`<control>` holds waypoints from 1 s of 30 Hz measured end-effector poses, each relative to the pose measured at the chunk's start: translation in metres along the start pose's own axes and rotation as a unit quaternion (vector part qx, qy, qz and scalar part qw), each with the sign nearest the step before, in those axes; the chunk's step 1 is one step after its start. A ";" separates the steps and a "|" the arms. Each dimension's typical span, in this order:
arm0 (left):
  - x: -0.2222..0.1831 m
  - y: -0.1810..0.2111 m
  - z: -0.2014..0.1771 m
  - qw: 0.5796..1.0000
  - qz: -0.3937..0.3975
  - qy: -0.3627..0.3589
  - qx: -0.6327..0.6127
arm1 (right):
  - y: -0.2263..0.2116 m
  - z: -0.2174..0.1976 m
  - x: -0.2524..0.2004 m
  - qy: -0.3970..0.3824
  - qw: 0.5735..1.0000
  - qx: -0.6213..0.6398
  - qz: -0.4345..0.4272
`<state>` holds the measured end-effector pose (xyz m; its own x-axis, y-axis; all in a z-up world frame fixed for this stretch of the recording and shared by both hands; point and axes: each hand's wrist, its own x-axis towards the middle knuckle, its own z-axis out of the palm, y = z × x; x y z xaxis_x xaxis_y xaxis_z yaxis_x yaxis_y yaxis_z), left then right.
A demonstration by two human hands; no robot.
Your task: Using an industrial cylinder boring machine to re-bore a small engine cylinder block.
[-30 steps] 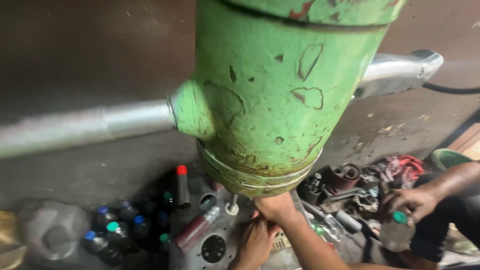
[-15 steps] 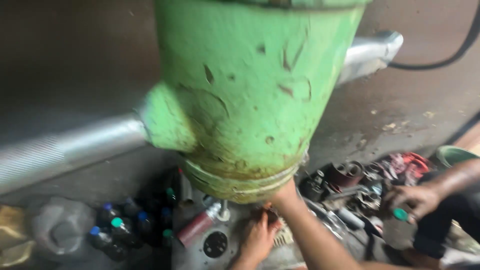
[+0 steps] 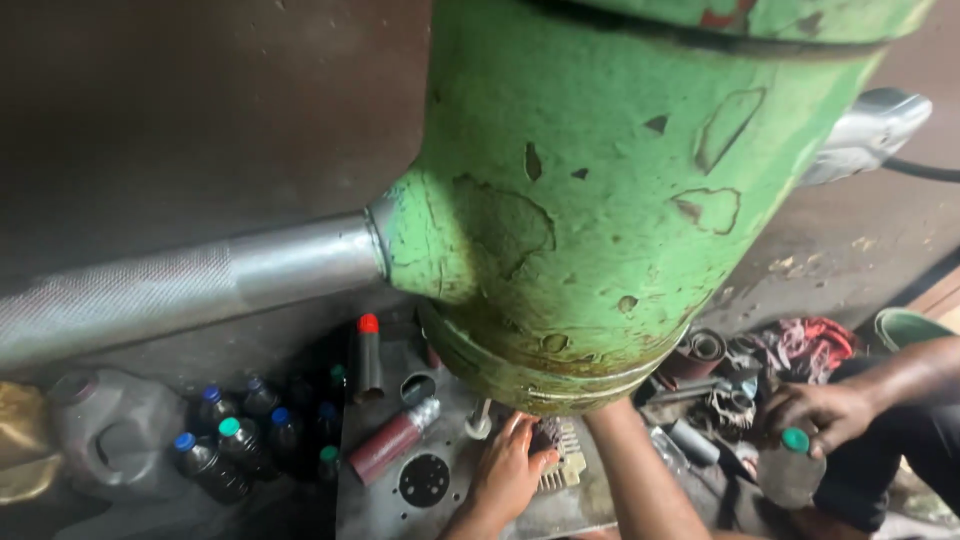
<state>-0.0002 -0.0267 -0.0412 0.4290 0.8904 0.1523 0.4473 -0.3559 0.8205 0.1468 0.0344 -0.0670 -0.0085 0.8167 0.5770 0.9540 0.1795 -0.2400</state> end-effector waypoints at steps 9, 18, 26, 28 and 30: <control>0.010 0.010 0.009 0.996 -0.068 -0.040 0.051 | 0.011 -0.046 -0.023 -0.009 0.963 0.185 0.197; 0.001 0.113 0.001 0.973 0.150 0.134 -0.111 | 0.035 -0.174 -0.045 -0.134 0.971 0.196 0.042; -0.006 -0.007 -0.069 0.982 -0.014 0.033 0.186 | 0.122 -0.059 -0.098 -0.280 0.948 -0.067 0.132; -0.013 -0.028 -0.104 0.925 -0.066 0.075 0.366 | 0.119 -0.045 -0.097 -0.317 0.919 -0.162 0.172; -0.014 -0.034 -0.125 0.915 -0.124 0.047 0.380 | 0.102 -0.042 -0.092 -0.300 0.933 -0.138 0.146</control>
